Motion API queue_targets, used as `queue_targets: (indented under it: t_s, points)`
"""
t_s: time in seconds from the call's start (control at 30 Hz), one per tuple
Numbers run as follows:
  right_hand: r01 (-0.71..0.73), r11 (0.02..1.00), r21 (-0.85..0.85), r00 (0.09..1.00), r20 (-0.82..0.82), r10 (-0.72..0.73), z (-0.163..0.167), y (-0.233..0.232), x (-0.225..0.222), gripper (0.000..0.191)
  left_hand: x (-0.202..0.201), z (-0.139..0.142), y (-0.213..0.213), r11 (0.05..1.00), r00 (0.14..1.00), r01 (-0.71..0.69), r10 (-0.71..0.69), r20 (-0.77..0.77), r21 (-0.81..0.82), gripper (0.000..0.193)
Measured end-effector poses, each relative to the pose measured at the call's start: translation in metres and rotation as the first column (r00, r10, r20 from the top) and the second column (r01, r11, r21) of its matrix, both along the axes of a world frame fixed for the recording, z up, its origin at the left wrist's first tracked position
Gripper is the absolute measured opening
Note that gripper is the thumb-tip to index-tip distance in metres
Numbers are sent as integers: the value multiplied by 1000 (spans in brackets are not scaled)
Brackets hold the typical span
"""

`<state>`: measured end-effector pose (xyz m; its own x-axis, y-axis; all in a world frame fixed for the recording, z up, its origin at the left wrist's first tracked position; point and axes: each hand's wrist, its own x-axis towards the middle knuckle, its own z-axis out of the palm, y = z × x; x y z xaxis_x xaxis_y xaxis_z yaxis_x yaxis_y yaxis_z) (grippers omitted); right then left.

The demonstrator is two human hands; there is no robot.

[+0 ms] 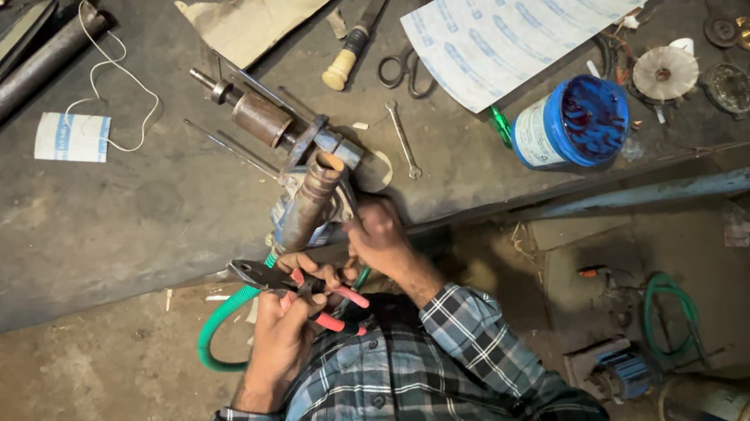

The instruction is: The person secures a metal pipe in a bench vise and uses pliers to bend and adjust a small metal piece attached to the pipe. The person repeatedly repositions the pliers and rotates the pipe to continue shaping the metal.

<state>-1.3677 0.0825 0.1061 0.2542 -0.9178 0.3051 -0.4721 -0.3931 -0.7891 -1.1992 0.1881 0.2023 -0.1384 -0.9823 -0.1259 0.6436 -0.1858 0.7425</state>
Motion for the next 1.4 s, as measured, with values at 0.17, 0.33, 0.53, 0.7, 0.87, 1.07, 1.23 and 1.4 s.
queue_targets:
  t_s: [0.17,0.33,0.53,0.7,0.87,1.07,1.23,1.4]
  points:
    - [62,958,-279,998,12,-61,12,2,1,7,1,0,2,1000,999,-3,4,-47,28,32]
    - [-23,997,77,992,129,13,22,3,2,11,1,4,0,1000,999,8,-8,-31,26,32]
    - [-12,924,382,974,213,-76,11,3,2,14,0,7,0,998,998,33,-31,-58,44,29]
    - [-33,998,-56,999,-27,31,-13,2,-2,11,-1,6,0,999,998,28,-27,-49,21,33]
    - [80,965,-250,994,96,-57,-24,1,-2,33,-1,2,0,1000,999,15,-14,-36,20,30]
    - [-38,934,-355,986,-164,-22,-15,2,-3,11,1,0,0,999,1000,18,-17,-7,27,32]
    - [5,980,201,992,124,-31,-3,2,1,14,0,1,-1,999,999,32,-32,-33,-4,31]
    - [12,1000,25,999,43,-13,0,0,2,15,0,4,0,1000,1000,28,-28,-12,11,31]
